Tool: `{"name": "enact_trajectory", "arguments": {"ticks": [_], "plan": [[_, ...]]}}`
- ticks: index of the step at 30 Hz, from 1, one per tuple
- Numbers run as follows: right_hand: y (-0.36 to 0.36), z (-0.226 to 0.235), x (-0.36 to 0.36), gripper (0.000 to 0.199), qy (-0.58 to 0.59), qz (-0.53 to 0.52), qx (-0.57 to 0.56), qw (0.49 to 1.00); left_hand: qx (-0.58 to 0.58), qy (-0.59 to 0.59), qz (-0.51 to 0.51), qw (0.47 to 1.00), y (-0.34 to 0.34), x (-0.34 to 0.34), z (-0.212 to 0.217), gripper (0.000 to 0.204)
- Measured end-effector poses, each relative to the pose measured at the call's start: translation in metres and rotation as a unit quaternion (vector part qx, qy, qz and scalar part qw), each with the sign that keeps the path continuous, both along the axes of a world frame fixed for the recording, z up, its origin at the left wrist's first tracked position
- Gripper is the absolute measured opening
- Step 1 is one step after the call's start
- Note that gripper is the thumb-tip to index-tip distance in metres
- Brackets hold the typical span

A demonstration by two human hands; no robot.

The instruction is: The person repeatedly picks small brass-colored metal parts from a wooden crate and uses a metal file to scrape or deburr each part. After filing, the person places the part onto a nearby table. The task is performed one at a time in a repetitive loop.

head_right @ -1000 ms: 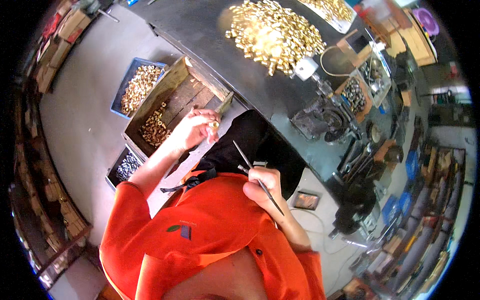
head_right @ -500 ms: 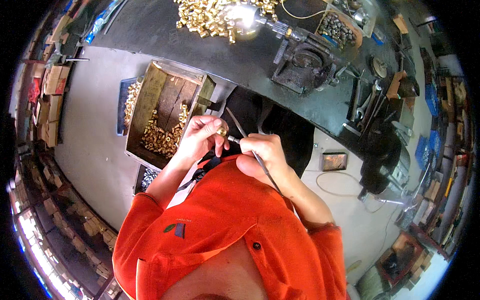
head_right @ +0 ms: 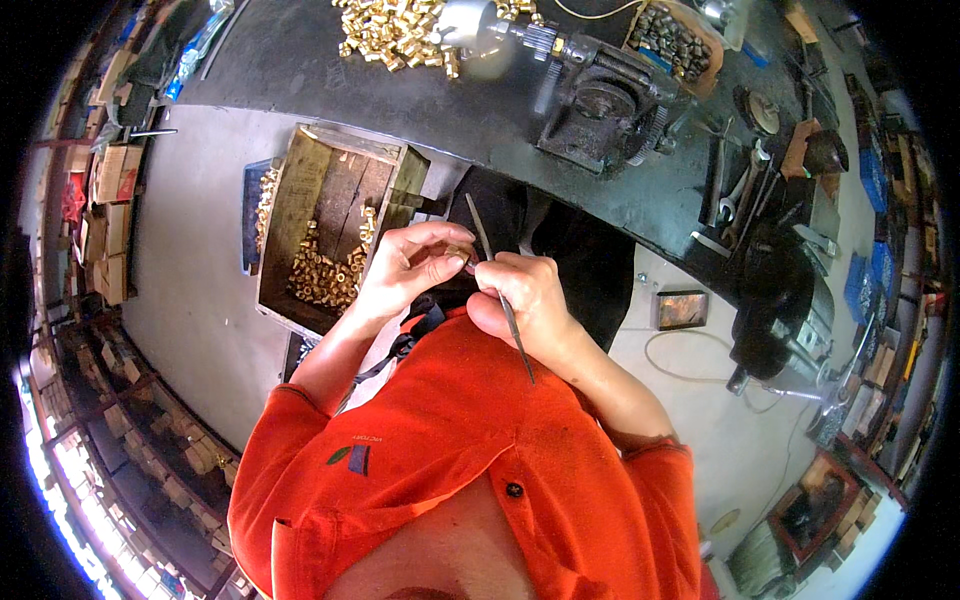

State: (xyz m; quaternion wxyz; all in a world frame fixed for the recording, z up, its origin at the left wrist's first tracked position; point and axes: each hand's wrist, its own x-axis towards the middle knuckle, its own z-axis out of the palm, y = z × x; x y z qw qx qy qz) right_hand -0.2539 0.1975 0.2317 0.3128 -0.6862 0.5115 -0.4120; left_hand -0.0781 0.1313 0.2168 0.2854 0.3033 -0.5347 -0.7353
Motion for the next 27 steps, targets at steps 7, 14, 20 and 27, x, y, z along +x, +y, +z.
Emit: {"name": "enact_trajectory", "arguments": {"ticks": [7, 14, 20, 27], "plan": [[0.002, -0.024, 0.009, 0.021, -0.135, -0.018, 0.051, 0.989, 0.056, 0.003, -0.031, 0.998, 0.001, 0.001, -0.01, 0.014], [0.009, -0.037, -0.005, 0.023, -0.344, -0.002, 0.257, 0.903, -0.03, -0.012, -0.025, 0.999, -0.011, 0.01, -0.004, 0.013], [0.014, 0.011, -0.01, 0.035, -0.152, 0.048, 0.06, 0.985, -0.411, -0.256, 0.113, 0.867, -0.023, 0.022, -0.031, 0.02], [0.01, 0.027, 0.005, 0.033, -0.11, 0.102, 0.058, 0.987, -0.448, -0.273, 0.118, 0.843, -0.025, 0.027, -0.04, 0.025]]}}
